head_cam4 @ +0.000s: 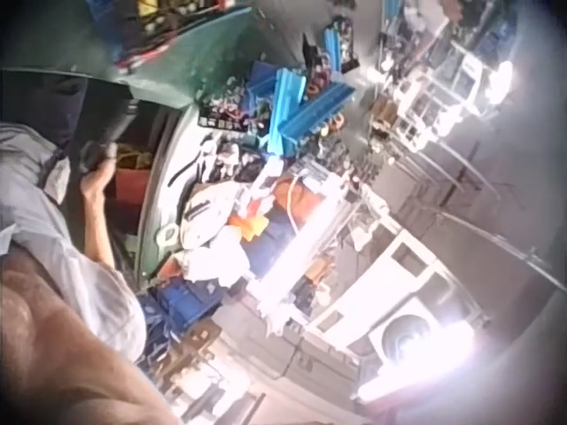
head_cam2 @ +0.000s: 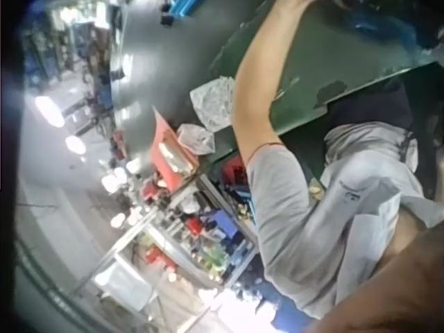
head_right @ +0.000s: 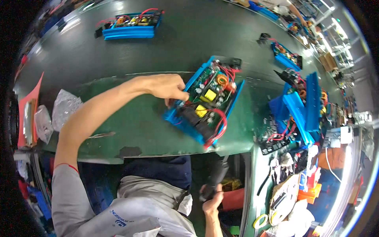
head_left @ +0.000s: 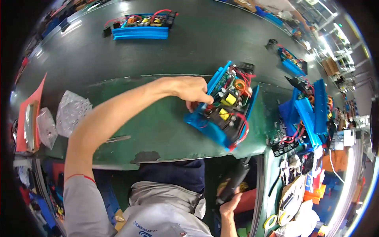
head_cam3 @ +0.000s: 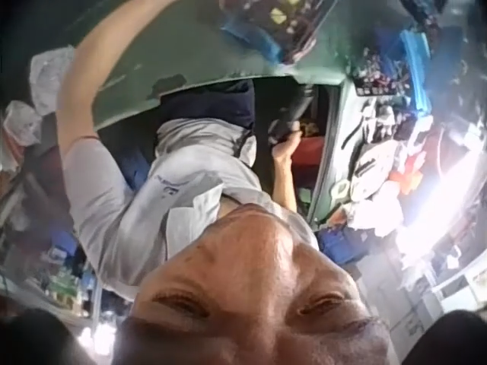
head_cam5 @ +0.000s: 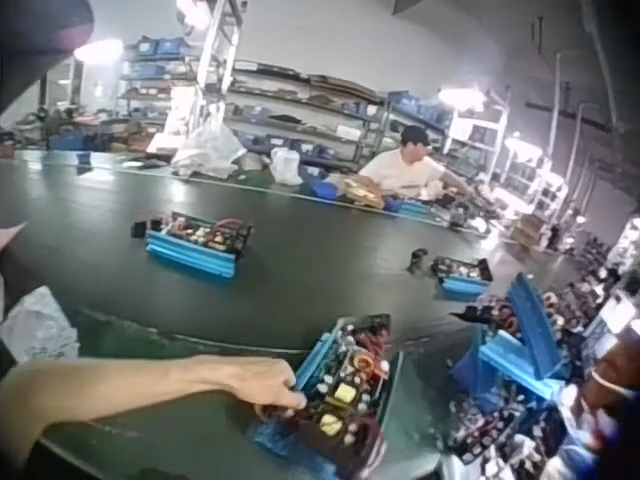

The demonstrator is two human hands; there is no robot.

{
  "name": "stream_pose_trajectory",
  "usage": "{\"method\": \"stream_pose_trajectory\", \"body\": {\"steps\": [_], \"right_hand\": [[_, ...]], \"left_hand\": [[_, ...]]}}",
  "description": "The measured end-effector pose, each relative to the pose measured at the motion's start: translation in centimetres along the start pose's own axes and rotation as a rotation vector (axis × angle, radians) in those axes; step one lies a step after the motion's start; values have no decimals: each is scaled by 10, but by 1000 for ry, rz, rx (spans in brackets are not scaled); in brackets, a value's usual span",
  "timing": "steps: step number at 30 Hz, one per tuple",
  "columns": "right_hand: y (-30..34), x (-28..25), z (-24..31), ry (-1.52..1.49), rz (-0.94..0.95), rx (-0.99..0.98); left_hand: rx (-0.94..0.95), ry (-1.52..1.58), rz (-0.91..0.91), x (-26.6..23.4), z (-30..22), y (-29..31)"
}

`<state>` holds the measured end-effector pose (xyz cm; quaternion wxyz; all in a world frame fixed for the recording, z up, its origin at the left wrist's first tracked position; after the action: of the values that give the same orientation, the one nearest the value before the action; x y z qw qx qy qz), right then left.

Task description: The person assembles electronic power inverters on a factory production line by securing circuit boards, casings, and wires with screws using an electric screwdriver.

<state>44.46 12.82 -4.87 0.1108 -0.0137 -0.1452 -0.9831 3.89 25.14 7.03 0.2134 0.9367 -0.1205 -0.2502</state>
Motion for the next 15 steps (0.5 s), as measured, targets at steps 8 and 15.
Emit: {"method": "stream_pose_trajectory", "body": {"steps": [8, 15], "right_hand": [[-70, 42, 86, 245, 40, -159], [-139, 89, 130, 636, 111, -241]], "left_hand": [[-103, -288, 57, -55, 86, 79], [-104, -365, -203, -92, 129, 132]]}}
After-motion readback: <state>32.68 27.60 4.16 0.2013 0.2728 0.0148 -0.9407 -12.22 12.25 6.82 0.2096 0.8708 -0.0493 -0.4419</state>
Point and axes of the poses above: each hand's wrist, its own y-axis away from the middle knuckle, its own x-axis out of the palm, z = x × y, the point moved 6 cm from there along -y, towards the middle knuckle, and after that the axes turned 4 degrees about -x, right-handed, at the moved point
